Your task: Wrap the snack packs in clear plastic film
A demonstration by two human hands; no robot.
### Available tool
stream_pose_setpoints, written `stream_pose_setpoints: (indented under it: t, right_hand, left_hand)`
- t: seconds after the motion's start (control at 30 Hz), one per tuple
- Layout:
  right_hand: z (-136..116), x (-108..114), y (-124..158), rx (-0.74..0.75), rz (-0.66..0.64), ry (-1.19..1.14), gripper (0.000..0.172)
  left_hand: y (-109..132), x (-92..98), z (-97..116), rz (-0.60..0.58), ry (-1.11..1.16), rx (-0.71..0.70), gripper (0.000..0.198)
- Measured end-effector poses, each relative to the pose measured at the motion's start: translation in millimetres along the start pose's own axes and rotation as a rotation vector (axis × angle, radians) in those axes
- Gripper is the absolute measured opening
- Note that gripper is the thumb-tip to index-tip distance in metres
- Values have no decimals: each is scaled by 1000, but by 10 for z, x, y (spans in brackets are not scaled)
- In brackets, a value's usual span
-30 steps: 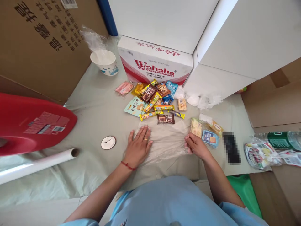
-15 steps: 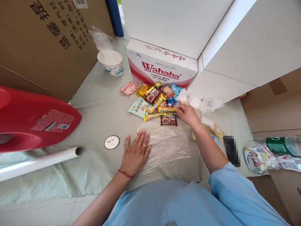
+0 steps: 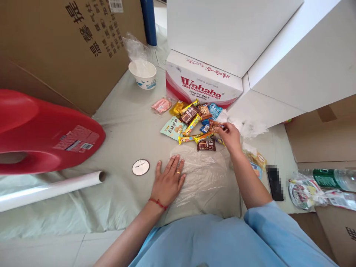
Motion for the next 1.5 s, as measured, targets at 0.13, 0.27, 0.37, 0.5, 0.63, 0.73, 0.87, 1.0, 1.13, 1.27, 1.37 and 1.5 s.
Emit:
stream_pose_setpoints:
  t: [0.13, 0.27, 0.37, 0.5, 0.63, 0.73, 0.87, 1.0, 1.13, 1.27, 1.37, 1.5]
  right_hand:
    - [-268, 321, 705, 282, -154, -70, 26]
    - [-325, 42, 1495, 531, -520, -181, 28]
    - [-156, -63, 1690, 582, -596, -167, 30]
    - [-88, 47, 1631, 649, -598, -162, 39]
    - [-180, 25, 1600, 633, -515, -56, 46]
    - [-225, -165, 1773, 686, -556, 48, 46]
    - [-189, -211, 1930, 683, -588, 18, 35]
    - [-144, 1, 1504, 559, -454, -123, 31]
    - [147, 91, 394, 142, -79, 48, 37]
    - [292, -304, -383, -64, -136, 293, 34]
    - [245, -584, -563, -69, -169, 382, 39]
    - [228, -689, -540, -77, -146, 351, 44]
  left_hand:
    - [-1, -12, -4, -1, 46, 19, 55]
    - [-3, -25, -2, -3, 75, 40, 56]
    - [-3, -18, -1, 3, 82, 47, 57]
    - [-7, -5, -4, 3, 78, 42, 57]
    - [-11, -6, -6, -4, 56, 41, 58]
    - [0, -11, -11, -12, 19, 52, 57]
    - [22, 12, -36, 9, -22, 96, 56]
    - [18, 8, -38, -2, -13, 114, 57]
    - [3, -5, -35, -13, -4, 104, 57]
    - [6, 3, -44, -5, -19, 96, 56]
    - [12, 6, -44, 2, -29, 84, 55]
    - [18, -4, -42, 1, -44, 65, 54]
Point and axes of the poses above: each hand's wrist, its own y-axis away from the middle knuckle, its own x-axis out of the back of the hand, z = x × y, the point moved 7 cm from there along -y, towards the middle knuckle, and after that the axes turned 12 degrees about z, right-handed, at the moved point
